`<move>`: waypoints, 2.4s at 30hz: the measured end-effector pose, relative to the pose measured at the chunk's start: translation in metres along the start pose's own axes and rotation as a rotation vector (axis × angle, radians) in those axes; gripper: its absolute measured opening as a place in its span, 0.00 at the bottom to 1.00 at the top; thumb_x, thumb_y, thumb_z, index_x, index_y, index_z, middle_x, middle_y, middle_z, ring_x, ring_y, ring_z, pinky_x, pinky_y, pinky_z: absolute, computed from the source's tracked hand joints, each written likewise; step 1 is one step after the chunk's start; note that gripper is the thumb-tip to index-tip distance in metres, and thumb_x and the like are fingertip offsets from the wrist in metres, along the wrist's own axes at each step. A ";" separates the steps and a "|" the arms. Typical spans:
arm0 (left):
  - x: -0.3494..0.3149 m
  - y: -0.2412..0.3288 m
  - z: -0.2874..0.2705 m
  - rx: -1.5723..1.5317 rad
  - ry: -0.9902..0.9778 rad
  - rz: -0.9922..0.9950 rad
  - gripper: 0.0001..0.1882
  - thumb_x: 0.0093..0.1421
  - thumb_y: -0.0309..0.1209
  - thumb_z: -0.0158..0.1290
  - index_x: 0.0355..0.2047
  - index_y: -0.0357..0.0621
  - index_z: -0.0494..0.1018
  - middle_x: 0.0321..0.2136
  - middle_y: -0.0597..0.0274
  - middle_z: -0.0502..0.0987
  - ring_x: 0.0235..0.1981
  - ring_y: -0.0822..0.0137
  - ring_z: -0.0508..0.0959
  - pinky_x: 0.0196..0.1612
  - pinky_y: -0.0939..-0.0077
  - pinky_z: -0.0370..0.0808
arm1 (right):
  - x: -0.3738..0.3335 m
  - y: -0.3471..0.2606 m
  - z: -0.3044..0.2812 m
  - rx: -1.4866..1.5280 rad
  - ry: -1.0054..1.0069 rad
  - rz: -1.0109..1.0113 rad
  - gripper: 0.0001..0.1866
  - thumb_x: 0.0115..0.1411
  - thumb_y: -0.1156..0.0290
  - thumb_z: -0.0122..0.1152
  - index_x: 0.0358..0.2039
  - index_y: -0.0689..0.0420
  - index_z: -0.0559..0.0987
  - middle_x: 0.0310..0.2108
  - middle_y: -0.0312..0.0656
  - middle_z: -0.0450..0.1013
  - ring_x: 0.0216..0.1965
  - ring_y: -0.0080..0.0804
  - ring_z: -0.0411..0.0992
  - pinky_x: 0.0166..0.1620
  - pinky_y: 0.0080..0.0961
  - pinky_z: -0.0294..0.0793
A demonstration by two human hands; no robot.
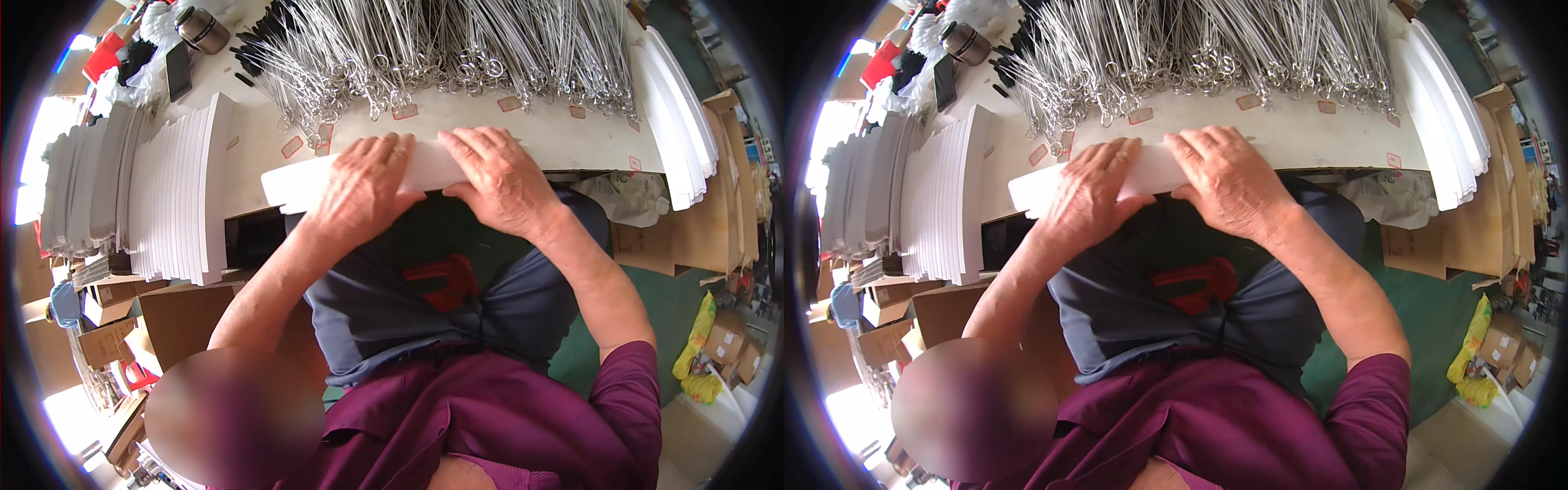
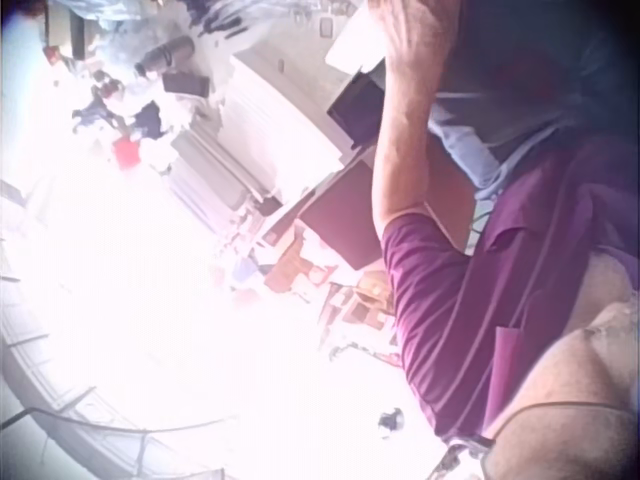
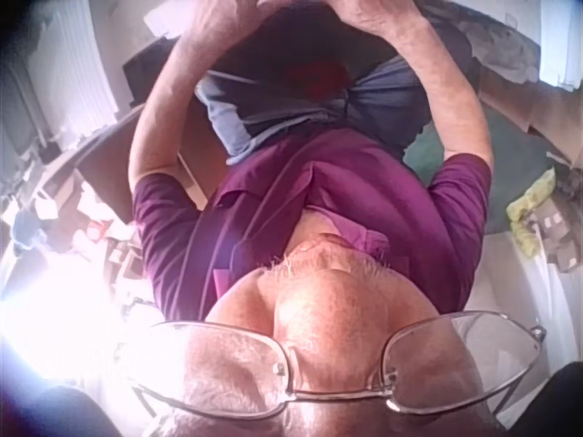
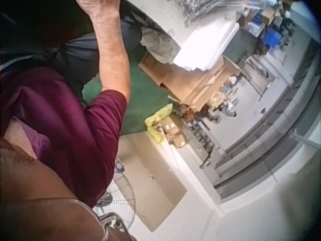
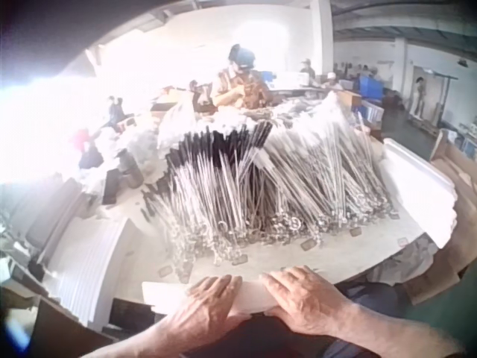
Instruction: The recorder is folding small white cardboard boxes and packing bundles of cleaning brushes into them.
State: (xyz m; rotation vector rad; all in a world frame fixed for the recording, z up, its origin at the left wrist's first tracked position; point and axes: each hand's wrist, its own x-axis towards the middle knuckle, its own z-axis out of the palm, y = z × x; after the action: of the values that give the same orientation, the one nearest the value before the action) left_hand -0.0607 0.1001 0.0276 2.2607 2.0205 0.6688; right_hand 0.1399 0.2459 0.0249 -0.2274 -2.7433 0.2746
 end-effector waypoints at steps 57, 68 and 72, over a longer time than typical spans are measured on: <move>-0.090 -0.019 -0.016 0.302 -0.024 -0.146 0.34 0.51 0.36 0.67 0.54 0.27 0.71 0.54 0.33 0.75 0.58 0.36 0.73 0.65 0.45 0.66 | -0.063 0.043 0.015 -0.110 0.117 0.056 0.35 0.51 0.78 0.68 0.62 0.61 0.74 0.61 0.46 0.72 0.65 0.43 0.68 0.72 0.44 0.61; -0.034 0.048 -0.010 -0.407 -0.308 -0.359 0.35 0.52 0.38 0.69 0.56 0.35 0.69 0.42 0.40 0.81 0.44 0.43 0.83 0.48 0.56 0.80 | -0.037 -0.031 0.008 0.143 0.124 -0.090 0.26 0.57 0.74 0.65 0.58 0.60 0.77 0.58 0.49 0.73 0.63 0.48 0.69 0.67 0.44 0.67; -0.042 0.049 -0.015 -0.379 -0.327 -0.530 0.33 0.52 0.38 0.69 0.54 0.35 0.70 0.39 0.41 0.81 0.42 0.43 0.84 0.46 0.56 0.81 | -0.057 -0.036 0.004 0.199 0.394 0.194 0.27 0.55 0.74 0.73 0.55 0.61 0.78 0.50 0.49 0.75 0.50 0.47 0.76 0.51 0.40 0.78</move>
State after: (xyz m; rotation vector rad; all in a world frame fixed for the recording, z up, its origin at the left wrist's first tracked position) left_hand -0.0226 0.0486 0.0443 1.4321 1.9886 0.5296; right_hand 0.1859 0.1991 0.0097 -0.4430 -2.2897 0.4948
